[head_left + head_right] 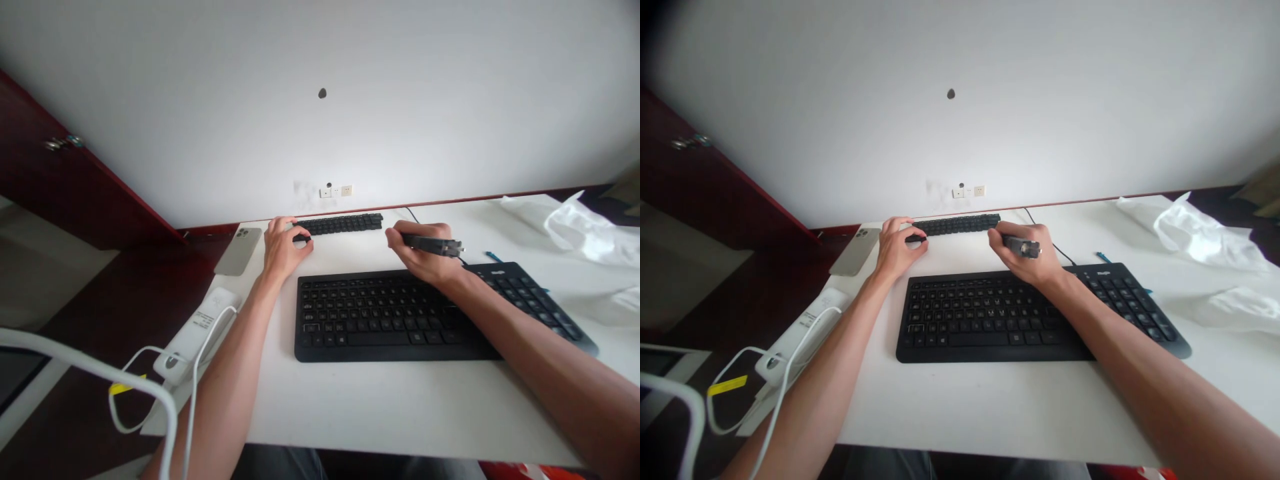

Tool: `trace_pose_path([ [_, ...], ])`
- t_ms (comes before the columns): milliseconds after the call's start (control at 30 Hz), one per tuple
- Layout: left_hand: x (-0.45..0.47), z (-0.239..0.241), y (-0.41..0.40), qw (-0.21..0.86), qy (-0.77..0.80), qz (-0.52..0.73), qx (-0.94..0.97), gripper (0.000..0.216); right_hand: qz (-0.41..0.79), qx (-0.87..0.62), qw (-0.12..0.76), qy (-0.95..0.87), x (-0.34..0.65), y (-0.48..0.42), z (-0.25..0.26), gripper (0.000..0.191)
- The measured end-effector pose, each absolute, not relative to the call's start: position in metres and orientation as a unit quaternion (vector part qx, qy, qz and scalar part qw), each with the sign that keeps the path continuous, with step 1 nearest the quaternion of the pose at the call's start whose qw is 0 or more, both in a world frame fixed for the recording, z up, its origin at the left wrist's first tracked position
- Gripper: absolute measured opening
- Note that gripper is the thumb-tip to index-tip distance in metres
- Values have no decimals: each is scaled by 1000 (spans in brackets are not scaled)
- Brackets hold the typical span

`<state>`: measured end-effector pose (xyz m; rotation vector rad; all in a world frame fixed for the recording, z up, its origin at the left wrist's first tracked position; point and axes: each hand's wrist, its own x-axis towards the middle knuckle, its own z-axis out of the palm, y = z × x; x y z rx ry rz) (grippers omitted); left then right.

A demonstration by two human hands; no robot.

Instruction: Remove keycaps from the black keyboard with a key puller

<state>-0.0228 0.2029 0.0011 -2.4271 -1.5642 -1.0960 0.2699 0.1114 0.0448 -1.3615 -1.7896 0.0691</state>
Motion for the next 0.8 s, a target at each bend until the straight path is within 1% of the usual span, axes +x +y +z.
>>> trace_pose_path([
  [267,-23,2,201,12,-509,-331,-795,11,66,-543,423,-722,269,114,43,45],
  [400,-22,-2,203,7,-506,-311,-805,10,78,-546,423,-719,267,113,43,44],
  [533,-24,-3,203,8,-508,-307,-805,14,93,-542,421,-721,265,112,45,41],
  [800,-25,0,204,7,-517,-310,-798,12,100,-539,420,-723,263,110,49,41],
])
